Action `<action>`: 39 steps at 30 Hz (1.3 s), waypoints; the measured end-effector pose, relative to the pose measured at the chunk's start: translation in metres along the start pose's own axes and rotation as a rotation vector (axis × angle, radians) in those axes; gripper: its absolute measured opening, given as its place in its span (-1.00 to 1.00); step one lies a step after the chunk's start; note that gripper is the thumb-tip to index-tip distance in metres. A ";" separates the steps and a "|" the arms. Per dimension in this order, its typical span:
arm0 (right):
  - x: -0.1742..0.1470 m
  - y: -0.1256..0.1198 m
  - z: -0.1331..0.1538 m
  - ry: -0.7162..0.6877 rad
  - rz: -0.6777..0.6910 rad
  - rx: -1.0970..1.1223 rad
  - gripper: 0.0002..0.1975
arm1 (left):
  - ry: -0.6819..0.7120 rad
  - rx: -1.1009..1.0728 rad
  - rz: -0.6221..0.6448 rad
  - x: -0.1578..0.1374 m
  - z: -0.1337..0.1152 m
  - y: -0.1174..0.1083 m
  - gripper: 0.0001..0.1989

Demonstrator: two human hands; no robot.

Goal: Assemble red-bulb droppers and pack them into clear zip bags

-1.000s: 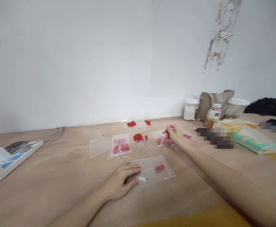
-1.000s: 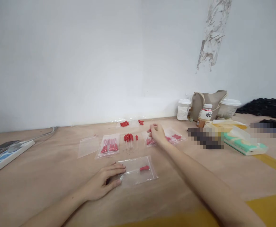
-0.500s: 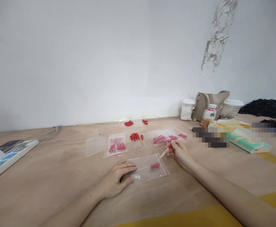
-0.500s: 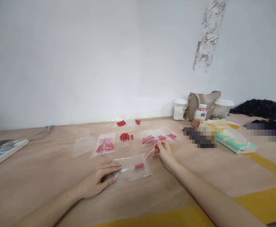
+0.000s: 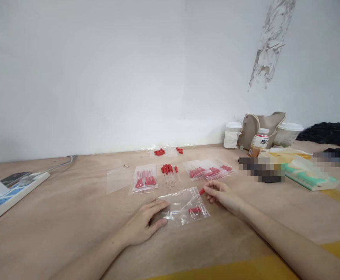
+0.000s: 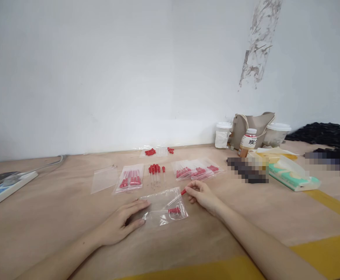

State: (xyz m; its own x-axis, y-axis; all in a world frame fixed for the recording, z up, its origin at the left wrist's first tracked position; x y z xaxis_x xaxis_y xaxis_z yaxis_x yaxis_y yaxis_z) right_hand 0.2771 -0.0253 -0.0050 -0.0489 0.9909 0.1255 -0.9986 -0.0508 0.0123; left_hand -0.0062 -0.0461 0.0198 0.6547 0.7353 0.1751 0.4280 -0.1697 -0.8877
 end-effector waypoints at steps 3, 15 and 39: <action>-0.003 0.001 0.005 -0.112 0.224 -0.242 -0.74 | -0.004 0.015 0.004 0.000 0.001 0.000 -0.57; -0.005 0.017 -0.002 -0.229 0.338 -0.378 -0.71 | 0.003 0.010 0.013 0.001 0.002 0.002 -0.59; 0.135 0.094 0.021 -0.008 0.034 -1.086 -0.78 | 0.022 0.016 0.072 -0.001 -0.002 -0.004 -0.67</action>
State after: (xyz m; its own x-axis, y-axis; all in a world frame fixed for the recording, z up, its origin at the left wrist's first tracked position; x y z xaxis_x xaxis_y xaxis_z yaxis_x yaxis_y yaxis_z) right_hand 0.1767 0.1006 0.0342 -0.0804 0.9900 0.1155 -0.4802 0.0631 -0.8749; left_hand -0.0073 -0.0478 0.0244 0.6971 0.7068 0.1201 0.3695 -0.2106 -0.9051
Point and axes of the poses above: each hand's wrist, its own x-axis towards the middle knuckle, its own y-axis out of the palm, z = x × y, the point moved 2 cm from there along x, towards the middle knuckle, and after that the axes turned 7 degrees about -y, right-handed, at the moved point
